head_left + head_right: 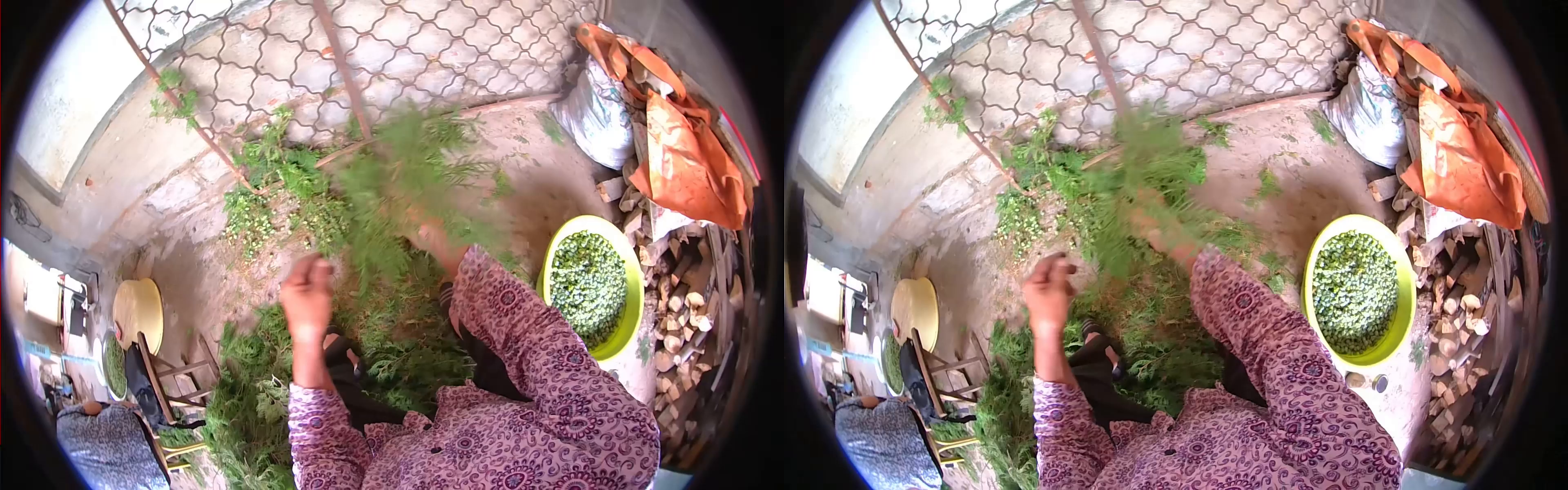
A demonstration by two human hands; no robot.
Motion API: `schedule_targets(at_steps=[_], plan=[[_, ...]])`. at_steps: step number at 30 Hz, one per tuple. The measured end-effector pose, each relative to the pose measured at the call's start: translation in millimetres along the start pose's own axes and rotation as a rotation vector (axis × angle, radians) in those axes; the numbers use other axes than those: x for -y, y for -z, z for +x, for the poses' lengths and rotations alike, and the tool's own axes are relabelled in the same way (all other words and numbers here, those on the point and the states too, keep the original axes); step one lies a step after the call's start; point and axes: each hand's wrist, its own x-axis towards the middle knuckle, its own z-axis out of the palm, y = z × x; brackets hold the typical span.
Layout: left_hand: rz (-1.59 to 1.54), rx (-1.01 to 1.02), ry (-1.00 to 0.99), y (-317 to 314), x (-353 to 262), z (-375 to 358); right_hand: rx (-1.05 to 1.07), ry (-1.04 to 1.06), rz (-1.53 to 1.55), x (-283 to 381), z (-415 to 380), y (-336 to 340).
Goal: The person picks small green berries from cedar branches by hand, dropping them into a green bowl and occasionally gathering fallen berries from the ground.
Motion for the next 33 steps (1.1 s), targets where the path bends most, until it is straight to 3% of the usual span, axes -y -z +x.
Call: schedule_targets(at_steps=[1,3,4,5,6,7,8,9,11,12,13,14,15,16,17,18,19,20,21,22,23,24,25,26,27,28,29,31,33], plan=[[0.321,0.014,-0.298,-8,15,-4,0.005,-0.015,-0.002,2,16,24],[0.776,0.256,-0.368,-20,0,-19,-0.114,-0.124,-0.07,-11,63,85],[0.879,0.372,-0.291,-32,4,-27,-0.107,-0.143,-0.078,-8,48,53],[0.975,0.484,-0.211,-42,11,-32,-0.144,0.056,-0.764,6,19,-11],[0.972,0.464,-0.198,-47,16,-36,-0.121,0.161,-1.106,3,15,-33],[0.978,0.583,-0.201,-51,19,-40,-0.14,0.281,-1.449,1,11,-56],[0.981,0.711,-0.209,-51,20,-43,-0.095,0.364,-1.592,-15,19,-64],[0.981,0.712,-0.21,-49,19,-44,-0.06,0.453,-1.732,-30,26,-71],[1.053,0.807,-0.27,-48,11,-43,0.287,0.438,-1.827,-62,-1,-130],[0.576,0.419,-0.621,-57,51,-44,0.519,0.44,-1.552,-84,-14,-145],[0.561,0.554,-0.504,-50,25,-45,0.747,0.175,-1.652,-90,-32,-174],[0.554,0.676,-0.379,-43,-2,-45,0.861,0.175,-1.395,-100,-50,-189],[0.821,0.972,-0.104,-36,-15,-30,0.958,0.336,-1.326,-118,-60,-186],[1.037,0.998,-0.029,-46,-21,-30,0.989,0.486,-1.261,-113,-70,-194],[1.034,1.001,-0.036,-43,-17,-30,1.017,0.441,-1.316,-106,-71,-192],[1.003,0.993,-0.319,-36,-10,-31,0.943,0.278,-1.374,-90,-69,-187],[0.976,0.99,-0.457,-34,-6,-33,0.864,0.113,-1.422,-69,-66,-180],[0.951,0.976,-0.597,-32,-3,-35,0.775,0.231,-1.497,-49,-63,-159],[0.968,0.885,-0.466,-33,-4,-36,0.685,0.348,-1.568,-26,-60,-130],[0.979,0.79,-0.334,-34,-4,-35,0.485,0.24,-1.638,4,-64,-105],[0.986,0.692,-0.2,-35,-4,-35,0.287,0.276,-1.68,31,-70,-73],[0.965,0.672,-0.209,-34,-1,-33,-0.063,0.097,-1.828,68,-83,-53],[0.962,0.673,-0.205,-32,0,-32,-0.334,0.057,-1.867,103,-101,-33],[0.944,0.654,-0.193,-31,1,-31,-0.528,0.038,-1.64,137,-120,3],[0.929,0.639,-0.184,-31,2,-31,-0.758,0.207,-1.653,166,-137,43],[0.93,0.651,-0.186,-31,1,-32,-0.822,0.262,-1.829,198,-159,76],[0.946,0.628,-0.212,-30,-1,-32,-0.949,0.263,-1.748,222,-185,101],[0.969,0.615,-0.244,-32,-3,-31,-1.198,0.171,-1.882,267,-234,176],[0.972,0.651,-0.25,-35,-2,-32,-1.332,-0.023,-2.194,281,-271,209]])
